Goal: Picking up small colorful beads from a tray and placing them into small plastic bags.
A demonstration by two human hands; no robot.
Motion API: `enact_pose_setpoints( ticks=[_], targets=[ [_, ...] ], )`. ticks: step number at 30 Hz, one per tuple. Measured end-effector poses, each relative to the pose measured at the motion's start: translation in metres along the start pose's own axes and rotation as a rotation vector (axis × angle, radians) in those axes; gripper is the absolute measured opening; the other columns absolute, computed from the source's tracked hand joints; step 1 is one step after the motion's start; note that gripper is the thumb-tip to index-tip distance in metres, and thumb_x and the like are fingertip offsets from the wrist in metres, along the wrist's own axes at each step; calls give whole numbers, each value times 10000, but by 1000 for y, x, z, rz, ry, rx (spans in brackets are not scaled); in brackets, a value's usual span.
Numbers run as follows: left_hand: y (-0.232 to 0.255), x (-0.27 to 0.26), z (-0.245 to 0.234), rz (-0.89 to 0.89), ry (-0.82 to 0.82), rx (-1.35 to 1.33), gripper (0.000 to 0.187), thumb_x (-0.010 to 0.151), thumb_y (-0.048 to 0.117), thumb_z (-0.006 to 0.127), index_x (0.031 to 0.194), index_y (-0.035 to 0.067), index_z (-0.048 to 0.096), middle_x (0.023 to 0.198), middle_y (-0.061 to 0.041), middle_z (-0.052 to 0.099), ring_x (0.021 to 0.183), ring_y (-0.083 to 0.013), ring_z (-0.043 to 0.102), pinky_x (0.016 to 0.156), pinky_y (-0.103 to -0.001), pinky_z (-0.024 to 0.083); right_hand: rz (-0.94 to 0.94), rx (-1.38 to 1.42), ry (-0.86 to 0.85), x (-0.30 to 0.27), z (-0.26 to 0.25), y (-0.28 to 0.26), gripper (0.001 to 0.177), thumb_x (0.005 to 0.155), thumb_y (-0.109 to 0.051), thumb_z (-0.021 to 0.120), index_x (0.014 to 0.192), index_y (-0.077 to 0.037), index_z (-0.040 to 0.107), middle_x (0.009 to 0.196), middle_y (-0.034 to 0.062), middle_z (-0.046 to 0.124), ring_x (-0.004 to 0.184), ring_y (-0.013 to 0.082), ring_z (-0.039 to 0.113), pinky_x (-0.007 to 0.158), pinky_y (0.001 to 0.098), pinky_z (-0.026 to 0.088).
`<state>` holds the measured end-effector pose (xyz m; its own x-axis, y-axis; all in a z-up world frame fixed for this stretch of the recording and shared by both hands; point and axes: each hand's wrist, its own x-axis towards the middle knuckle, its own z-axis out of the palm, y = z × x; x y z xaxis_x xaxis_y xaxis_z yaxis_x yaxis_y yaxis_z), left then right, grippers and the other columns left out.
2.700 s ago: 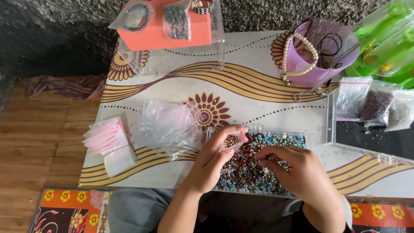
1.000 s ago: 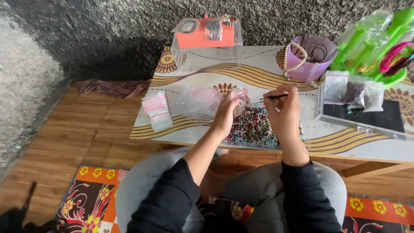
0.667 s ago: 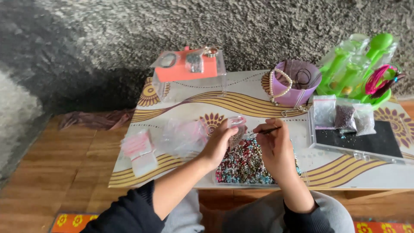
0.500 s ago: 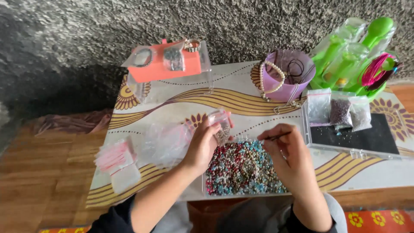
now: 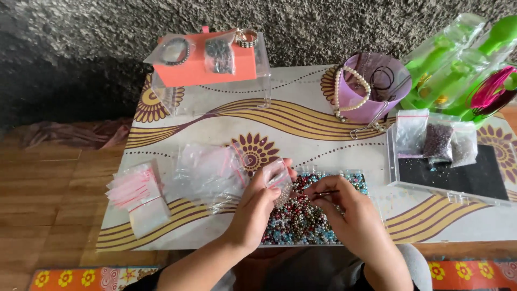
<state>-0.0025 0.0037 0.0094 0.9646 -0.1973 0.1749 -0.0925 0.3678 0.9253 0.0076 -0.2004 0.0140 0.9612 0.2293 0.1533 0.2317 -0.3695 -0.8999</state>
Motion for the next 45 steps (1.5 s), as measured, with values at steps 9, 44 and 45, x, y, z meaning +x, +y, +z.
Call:
enact_pose_setpoints(
  ticks=[9,44,45],
  targets=[
    [1,-2,-23,88,172,-73,535,906,55,399,1429,-42,458,1280,-174,568,1247,-252,506,1128,-383,356,-163,-12,78,5,39,-14,216,851,67,659,1045,-3,595,971,83,810,841,154,792,729,247,626],
    [17,-4,-17,-129,-32,154,503,939,121,428,1427,11,477,1447,-152,528,1280,-223,511,981,-354,451,-159,210,166,-11,15,-17,223,904,133,590,1077,20,506,1045,160,750,945,197,737,837,268,597],
    [17,-3,-15,-138,-129,214,486,959,130,441,1427,1,463,1360,-181,543,1176,-229,559,841,-350,561,-184,346,235,-16,11,-17,241,940,160,541,1105,19,435,1111,206,720,986,229,702,878,287,585]
  ],
)
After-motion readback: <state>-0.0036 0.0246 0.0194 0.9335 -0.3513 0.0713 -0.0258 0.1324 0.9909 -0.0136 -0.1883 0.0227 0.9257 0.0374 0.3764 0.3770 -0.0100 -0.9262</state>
